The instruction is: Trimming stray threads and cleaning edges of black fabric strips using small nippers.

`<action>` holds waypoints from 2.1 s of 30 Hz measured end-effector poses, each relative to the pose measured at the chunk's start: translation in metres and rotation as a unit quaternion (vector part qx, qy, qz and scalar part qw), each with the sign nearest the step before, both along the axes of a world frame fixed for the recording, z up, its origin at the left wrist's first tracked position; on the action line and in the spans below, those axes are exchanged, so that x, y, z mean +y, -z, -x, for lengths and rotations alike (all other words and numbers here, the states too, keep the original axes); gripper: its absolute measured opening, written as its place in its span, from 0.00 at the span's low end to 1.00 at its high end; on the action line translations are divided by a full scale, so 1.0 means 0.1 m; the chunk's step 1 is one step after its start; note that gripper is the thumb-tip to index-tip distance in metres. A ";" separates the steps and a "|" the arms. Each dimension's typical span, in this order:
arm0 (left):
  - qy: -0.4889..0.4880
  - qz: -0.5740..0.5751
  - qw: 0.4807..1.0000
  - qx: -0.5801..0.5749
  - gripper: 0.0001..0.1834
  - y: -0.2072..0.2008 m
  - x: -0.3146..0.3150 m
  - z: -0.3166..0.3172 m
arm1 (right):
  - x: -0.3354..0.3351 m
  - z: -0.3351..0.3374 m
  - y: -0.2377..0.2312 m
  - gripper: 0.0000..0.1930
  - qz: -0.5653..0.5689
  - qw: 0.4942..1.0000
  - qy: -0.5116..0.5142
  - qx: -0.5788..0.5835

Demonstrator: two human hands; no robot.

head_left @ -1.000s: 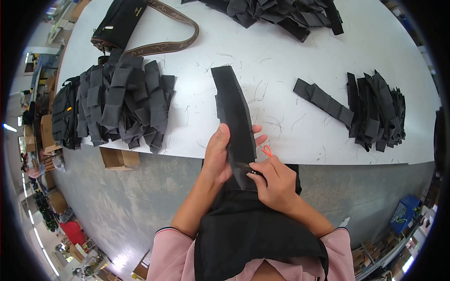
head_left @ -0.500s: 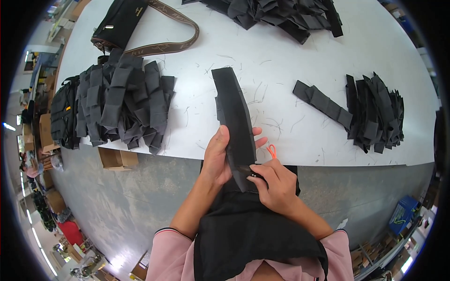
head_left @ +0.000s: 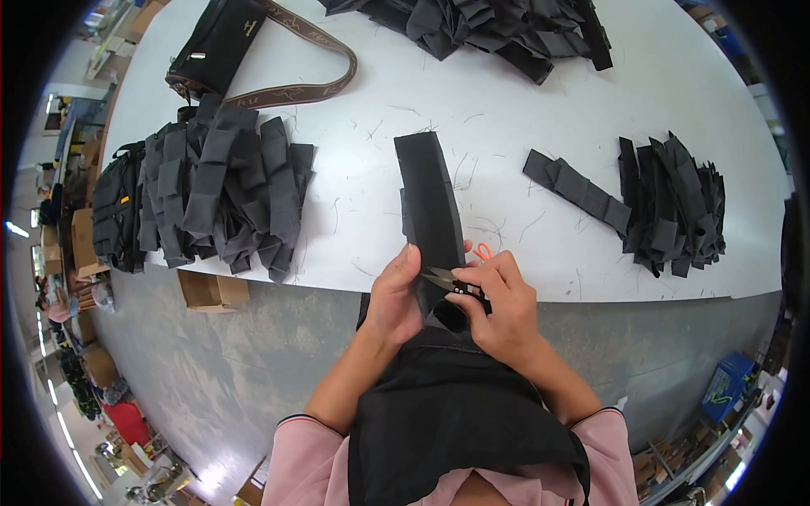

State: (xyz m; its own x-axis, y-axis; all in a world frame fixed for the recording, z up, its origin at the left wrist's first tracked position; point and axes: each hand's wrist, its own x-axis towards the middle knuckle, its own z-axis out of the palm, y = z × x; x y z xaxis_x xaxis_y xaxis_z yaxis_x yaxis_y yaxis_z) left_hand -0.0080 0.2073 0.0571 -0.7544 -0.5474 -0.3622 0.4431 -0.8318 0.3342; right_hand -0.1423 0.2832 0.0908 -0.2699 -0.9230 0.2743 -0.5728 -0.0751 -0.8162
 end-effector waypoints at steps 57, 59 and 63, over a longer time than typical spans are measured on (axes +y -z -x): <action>0.026 -0.121 0.991 0.053 0.26 0.08 0.12 -0.02 | 0.15 -0.18 0.16 0.15 0.031 0.993 0.006 -0.117; 0.036 -0.119 0.990 0.062 0.26 0.01 0.11 0.02 | 0.17 -0.17 0.16 0.15 0.022 0.992 0.011 -0.123; 0.013 -0.129 0.978 -0.162 0.24 -0.26 0.12 0.15 | 0.15 -0.13 0.18 0.11 -0.022 0.966 -0.021 -0.259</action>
State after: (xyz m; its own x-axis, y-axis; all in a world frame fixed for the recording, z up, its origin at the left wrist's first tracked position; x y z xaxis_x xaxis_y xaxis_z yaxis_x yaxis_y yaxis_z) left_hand -0.0234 0.2192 0.0835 -0.5898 -0.3874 -0.7085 0.3260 -0.9170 0.2300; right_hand -0.1290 0.2982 0.0729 -0.3223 -0.9438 0.0730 -0.0851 -0.0479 -0.9952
